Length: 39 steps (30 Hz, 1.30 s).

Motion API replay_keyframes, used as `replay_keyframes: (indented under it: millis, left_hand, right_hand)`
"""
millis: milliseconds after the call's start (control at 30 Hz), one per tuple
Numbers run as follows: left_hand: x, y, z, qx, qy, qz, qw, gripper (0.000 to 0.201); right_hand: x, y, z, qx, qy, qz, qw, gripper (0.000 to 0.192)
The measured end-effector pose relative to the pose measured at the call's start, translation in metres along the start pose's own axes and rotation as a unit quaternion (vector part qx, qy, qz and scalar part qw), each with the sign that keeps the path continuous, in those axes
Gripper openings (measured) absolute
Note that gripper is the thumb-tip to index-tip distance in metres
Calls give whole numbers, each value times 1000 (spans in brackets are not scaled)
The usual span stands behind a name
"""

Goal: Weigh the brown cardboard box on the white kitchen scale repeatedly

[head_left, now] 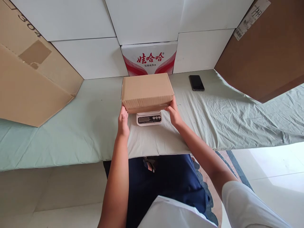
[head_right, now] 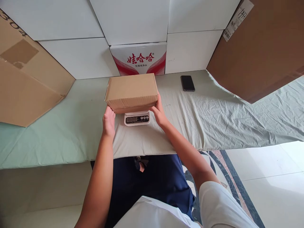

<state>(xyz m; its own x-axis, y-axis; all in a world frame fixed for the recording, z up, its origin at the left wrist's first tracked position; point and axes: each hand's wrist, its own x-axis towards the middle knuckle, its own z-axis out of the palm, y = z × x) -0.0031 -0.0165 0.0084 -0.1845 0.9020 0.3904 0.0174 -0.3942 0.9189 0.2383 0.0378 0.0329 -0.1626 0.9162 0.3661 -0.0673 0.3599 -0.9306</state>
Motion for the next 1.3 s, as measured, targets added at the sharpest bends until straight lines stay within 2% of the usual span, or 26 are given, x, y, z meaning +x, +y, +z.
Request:
replay_keyframes:
  millis: [600, 833, 933, 1167, 1300]
  left_hand:
    - [3, -4, -7, 9, -8, -3, 1000, 91]
    - [5, -2, -9, 1, 17, 12, 1000, 95]
    - [4, -3, -8, 5, 16, 1, 1000, 97]
    - [5, -5, -7, -3, 29, -19, 999, 99]
    - [3, -5, -5, 4, 10, -19, 1000, 98]
  right_hand:
    - [-3, 4, 1, 4, -14, 9, 1000, 81]
    - [-1, 18, -8, 27, 39, 35, 998, 85]
    - [0, 22, -11, 32, 37, 44, 998, 85]
    - [-2, 10, -6, 26, 19, 41, 999, 80]
    - [-3, 3, 0, 26, 10, 12, 1000, 72]
